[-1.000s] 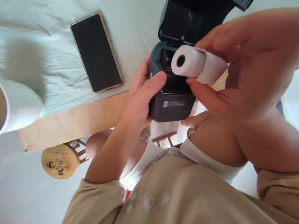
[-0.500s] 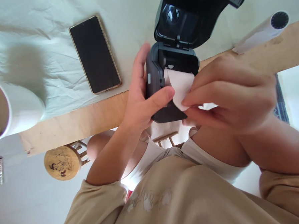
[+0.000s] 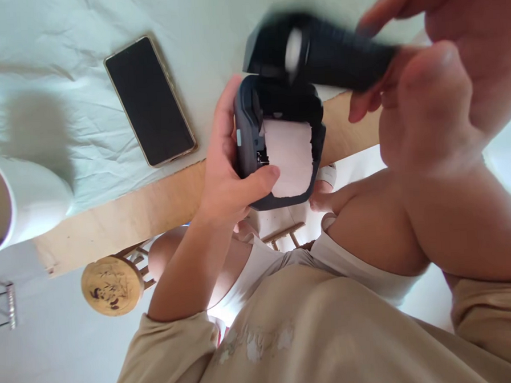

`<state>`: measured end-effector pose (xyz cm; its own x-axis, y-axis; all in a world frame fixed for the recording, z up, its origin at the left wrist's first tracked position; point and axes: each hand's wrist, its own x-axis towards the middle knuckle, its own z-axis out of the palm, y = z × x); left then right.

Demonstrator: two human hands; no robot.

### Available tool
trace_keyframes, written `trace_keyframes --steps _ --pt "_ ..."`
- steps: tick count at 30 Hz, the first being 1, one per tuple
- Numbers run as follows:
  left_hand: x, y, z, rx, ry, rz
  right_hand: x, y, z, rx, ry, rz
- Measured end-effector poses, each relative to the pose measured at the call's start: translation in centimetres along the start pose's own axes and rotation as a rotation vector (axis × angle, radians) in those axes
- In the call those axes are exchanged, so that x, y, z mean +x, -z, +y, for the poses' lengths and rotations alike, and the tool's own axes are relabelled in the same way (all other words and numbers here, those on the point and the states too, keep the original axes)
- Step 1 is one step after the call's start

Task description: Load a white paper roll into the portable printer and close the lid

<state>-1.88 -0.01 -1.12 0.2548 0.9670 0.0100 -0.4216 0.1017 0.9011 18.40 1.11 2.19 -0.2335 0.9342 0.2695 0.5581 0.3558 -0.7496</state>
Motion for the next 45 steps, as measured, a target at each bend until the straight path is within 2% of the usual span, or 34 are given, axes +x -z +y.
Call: trace_keyframes --steps 5,10,13,18,22,26,33,37,40,41,45 --pt "-0.2 0.1 0.4 0.026 0.051 -0.002 -1.3 -0.2 -0.1 0.007 -0.021 -0.050" --pt "-0.2 -0.3 0.7 -0.087 0.020 -0.086 -0.2 -1.4 -0.6 0.128 0.073 -0.193" --pt "-0.2 -0.8 0.3 -0.089 -0.028 -0.032 0.5 -1.7 -0.7 0.176 0.128 -0.269" --pt "-0.1 -1.0 0.1 -0.139 0.055 0.088 0.5 -1.9 -1.0 0.080 0.074 -0.263" --pt "0.1 -0.7 0.3 -0.130 0.078 0.001 0.4 -2.0 -1.2 0.047 0.074 -0.252" --pt "0.2 -0.9 0.2 -0.123 0.051 0.024 0.5 -2.0 -1.1 0.015 0.083 -0.269" --pt "0.1 -1.2 0.4 -0.098 0.112 0.048 0.7 -1.5 -1.0 -0.024 0.125 -0.271" --pt "0.2 -1.1 0.4 -0.111 0.052 -0.021 0.7 -1.6 -1.1 -0.004 0.137 -0.268" --pt "0.1 -1.7 0.8 -0.139 0.104 0.068 0.6 -1.7 -1.1 0.000 0.143 -0.269" --pt "0.1 -2.1 0.9 -0.158 0.086 0.129 0.6 -1.7 -1.1 0.000 0.145 -0.267" --pt "-0.1 -3.6 1.2 -0.288 0.061 0.200 0.6 -1.6 -1.1 -0.012 0.153 -0.256"
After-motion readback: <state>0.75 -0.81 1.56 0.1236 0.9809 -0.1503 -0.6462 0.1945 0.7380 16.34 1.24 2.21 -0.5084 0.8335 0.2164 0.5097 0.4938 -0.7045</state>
